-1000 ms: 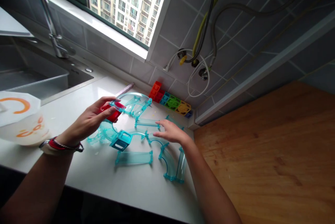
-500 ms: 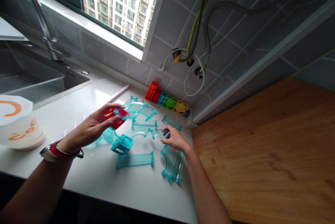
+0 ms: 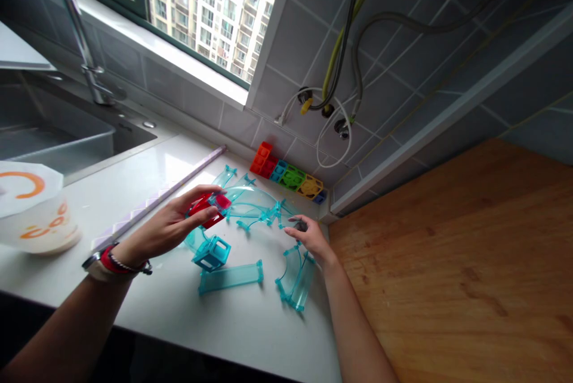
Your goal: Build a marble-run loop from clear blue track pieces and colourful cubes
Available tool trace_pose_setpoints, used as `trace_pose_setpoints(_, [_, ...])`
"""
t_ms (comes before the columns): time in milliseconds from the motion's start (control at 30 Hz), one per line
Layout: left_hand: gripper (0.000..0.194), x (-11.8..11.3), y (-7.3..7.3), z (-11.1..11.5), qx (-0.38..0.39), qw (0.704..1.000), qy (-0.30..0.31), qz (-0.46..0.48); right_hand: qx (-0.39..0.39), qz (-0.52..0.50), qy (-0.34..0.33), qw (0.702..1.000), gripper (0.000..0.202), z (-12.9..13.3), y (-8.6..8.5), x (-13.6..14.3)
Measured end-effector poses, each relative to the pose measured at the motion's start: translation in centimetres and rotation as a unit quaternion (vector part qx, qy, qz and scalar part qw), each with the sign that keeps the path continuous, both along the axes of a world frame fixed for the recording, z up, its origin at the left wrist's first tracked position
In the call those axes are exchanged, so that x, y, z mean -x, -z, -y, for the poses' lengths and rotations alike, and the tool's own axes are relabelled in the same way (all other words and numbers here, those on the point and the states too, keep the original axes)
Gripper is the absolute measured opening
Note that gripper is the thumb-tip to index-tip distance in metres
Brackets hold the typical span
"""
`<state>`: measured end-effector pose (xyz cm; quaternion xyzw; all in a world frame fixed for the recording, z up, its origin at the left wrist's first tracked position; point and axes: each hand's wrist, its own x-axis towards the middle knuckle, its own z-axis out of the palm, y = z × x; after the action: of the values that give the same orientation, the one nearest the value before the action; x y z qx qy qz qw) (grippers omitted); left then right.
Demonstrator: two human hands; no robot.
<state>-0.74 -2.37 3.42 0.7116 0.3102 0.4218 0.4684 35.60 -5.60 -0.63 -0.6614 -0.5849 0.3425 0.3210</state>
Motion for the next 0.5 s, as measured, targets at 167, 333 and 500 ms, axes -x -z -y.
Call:
trace_pose_setpoints(167, [0.043,-0.5,-0.3,0.6,-0.023,0.999,0.017,-0.017,-0.098,0.062,0.073,0.991,0.044,-0.2,0.4,0.7])
trace_pose_setpoints(333, [0.038,-1.2,-1.3,1.5,-0.137,0.988,0.023,-0.071,-0.174,0.245,0.126,0.945,0.029,0.2,-0.5,0.5])
trace_pose_setpoints(500, [0.04,-2.1,-1.6,2.0,-0.217,0.968,0.044,-0.121,-0.085,0.246,0.02,0.965,0.039,0.8,-2.5,-0.1])
